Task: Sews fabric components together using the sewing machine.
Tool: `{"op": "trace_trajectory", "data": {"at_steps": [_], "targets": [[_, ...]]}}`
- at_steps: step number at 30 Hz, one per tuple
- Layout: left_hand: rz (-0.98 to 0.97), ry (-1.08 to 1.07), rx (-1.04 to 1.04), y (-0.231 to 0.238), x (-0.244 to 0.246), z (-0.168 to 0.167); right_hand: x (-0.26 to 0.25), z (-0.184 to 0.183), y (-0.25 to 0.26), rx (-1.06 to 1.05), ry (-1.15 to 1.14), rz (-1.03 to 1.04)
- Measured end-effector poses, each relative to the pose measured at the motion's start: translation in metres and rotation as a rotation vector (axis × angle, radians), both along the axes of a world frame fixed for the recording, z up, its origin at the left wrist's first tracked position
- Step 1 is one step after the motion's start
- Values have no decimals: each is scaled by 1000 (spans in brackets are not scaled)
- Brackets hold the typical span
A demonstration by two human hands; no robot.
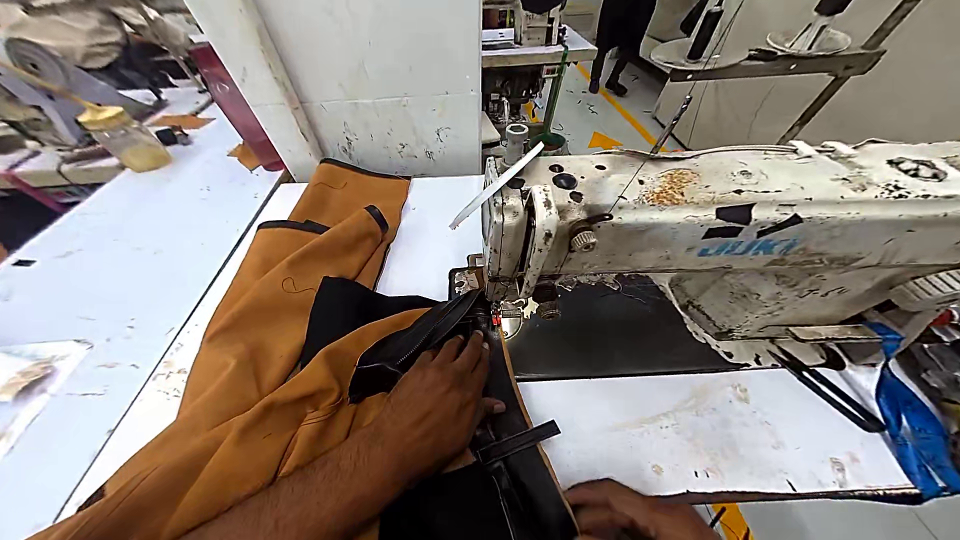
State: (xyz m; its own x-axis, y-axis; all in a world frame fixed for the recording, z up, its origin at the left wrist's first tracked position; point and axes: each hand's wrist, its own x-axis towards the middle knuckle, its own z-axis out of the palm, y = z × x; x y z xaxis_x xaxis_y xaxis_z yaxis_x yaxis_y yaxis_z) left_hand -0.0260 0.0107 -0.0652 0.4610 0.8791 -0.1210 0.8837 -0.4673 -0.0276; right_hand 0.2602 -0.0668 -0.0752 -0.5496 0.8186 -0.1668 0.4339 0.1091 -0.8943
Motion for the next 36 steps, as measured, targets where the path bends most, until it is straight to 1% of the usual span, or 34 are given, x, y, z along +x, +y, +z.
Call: {"op": "trace_trajectory", "data": {"at_steps": [2,3,5,6,9,12,15,19,25,33,36], "targets": [[-14,-18,29,2,-1,1,0,12,16,247,-179,-53],[-38,-45,52,3,-2,0,-1,14,27,377,-226,-86],[-94,-113,31,6,-7,-2,-9,7,57,602,-275,-118],[-116,-161,33,7,-10,-5,-14,0,74,665,-298,-111],[-161,-262,80,9,-16,-13,-32,-19,125,736,-331,-46],[-191,-277,126,9,-17,-18,-47,-39,156,832,-221,-40],[-238,-282,188,11,-19,-22,-53,-47,162,880,-170,-16],[-256,-283,221,13,-19,-23,-51,-51,157,927,-181,32],[-255,-272,235,20,-19,-24,-51,-52,156,920,-194,17],[-275,-256,260,40,-25,-27,-51,-52,155,922,-206,13],[-321,-254,279,45,-27,-27,-52,-51,156,906,-198,14]]}}
